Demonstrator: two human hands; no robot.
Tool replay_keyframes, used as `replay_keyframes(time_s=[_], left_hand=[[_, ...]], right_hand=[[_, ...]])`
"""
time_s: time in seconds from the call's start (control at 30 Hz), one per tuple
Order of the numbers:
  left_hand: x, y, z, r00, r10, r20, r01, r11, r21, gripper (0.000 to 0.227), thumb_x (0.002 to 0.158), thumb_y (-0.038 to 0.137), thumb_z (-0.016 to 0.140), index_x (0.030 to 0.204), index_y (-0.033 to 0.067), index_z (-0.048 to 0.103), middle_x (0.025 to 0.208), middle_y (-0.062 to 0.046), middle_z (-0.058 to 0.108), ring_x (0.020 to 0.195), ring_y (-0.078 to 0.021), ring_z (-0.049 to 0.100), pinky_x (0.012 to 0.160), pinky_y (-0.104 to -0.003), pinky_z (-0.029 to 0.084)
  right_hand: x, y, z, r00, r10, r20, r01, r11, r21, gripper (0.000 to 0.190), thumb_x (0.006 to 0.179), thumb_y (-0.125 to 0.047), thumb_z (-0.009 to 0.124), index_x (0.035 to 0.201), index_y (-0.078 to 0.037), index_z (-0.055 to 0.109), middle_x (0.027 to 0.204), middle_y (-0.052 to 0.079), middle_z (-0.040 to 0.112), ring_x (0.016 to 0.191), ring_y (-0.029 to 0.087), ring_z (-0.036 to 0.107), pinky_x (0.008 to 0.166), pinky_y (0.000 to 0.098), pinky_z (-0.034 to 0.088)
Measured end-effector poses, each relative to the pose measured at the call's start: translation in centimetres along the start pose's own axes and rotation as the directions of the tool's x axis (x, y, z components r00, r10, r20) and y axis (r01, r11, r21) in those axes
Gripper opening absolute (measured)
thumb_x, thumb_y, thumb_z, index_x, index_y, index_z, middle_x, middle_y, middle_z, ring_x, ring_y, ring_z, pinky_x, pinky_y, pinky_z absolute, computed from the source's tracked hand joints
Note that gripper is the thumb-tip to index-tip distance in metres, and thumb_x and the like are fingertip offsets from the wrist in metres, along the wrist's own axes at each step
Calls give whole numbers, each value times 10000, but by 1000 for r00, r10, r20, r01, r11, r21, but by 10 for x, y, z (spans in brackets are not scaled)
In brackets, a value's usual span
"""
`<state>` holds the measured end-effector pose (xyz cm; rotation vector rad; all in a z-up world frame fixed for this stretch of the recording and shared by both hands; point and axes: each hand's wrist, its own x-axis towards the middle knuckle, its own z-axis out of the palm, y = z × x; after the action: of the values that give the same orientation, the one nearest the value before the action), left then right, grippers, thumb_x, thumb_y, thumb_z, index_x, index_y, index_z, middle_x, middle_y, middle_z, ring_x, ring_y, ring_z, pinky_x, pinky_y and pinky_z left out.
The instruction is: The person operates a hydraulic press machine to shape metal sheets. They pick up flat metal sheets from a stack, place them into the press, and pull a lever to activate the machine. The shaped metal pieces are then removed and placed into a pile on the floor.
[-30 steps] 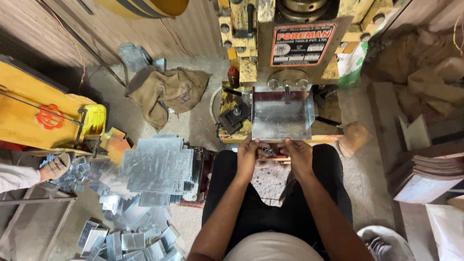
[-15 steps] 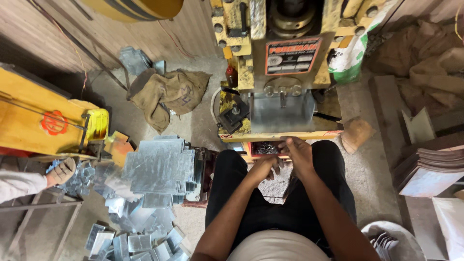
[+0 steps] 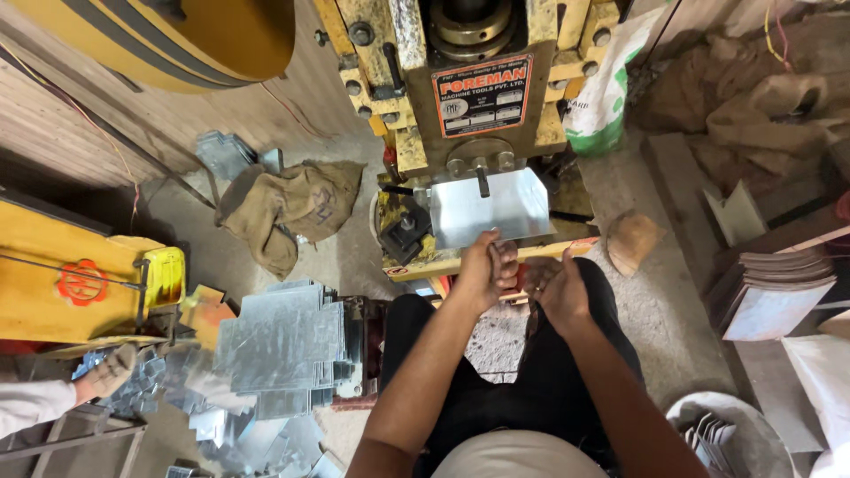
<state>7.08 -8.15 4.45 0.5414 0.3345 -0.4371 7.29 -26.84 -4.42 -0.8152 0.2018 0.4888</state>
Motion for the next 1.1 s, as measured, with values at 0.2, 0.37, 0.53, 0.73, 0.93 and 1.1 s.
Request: replay_keyframes(time_s=[0.2,0.37,0.53,0.73,0.93,1.1], left_hand=[[-84,5,-40,995,-90,30,64,872,484,251,940,310,563,1055,101,640,687,-71,629,518,-147,538,416,-258,395],[-73,14,-66,964,166,-210,-135,979,153,613,918,504,481,1282,21,582,1067,-122,717,907,-243,711,693,-351,580],[-88,24,-53,913,407,24,-407,910,82,911,932,665,506,1510,-19,342,1267,-162,630,1085,-302,677,868,-476,599],[-61,11,-58,712,701,-39,-412,463,785,779,898,80,675,1575,3,299,1079,-147,730,875,-193,708,779,-339,601],[-12,32,-92,650,760,-20,-536,477,696,386,984,-11,691,1338,-115,574,1028,-126,760,861,-129,701,772,-269,594],[-27,40,-76,612,790,-20,-507,412,757,605,901,-20,719,1460,-1,489,958,-123,755,831,-114,674,749,-251,573]], right_hand=[[-15,-56,49,988,110,105,-123,985,121,765,924,-651,392,1412,-75,510,1292,127,659,1159,302,635,984,475,496],[19,-57,36,955,-4,297,25,998,-65,707,964,-410,644,1525,-24,456,1400,131,569,1263,258,594,1123,489,520],[10,-43,54,993,-118,-18,115,986,-120,763,989,-363,631,1623,-84,310,1261,182,589,1008,281,656,771,422,609],[-8,-57,100,982,-125,141,176,877,-447,971,890,8,673,1643,-152,81,1335,203,573,1084,300,705,887,410,616],[24,-68,95,968,-234,87,238,755,-612,819,884,-3,705,1598,-80,313,1076,188,740,898,237,759,743,366,664],[30,-58,77,928,-362,84,322,669,-670,700,863,-3,794,1482,-3,468,1038,157,772,807,176,744,646,288,610]])
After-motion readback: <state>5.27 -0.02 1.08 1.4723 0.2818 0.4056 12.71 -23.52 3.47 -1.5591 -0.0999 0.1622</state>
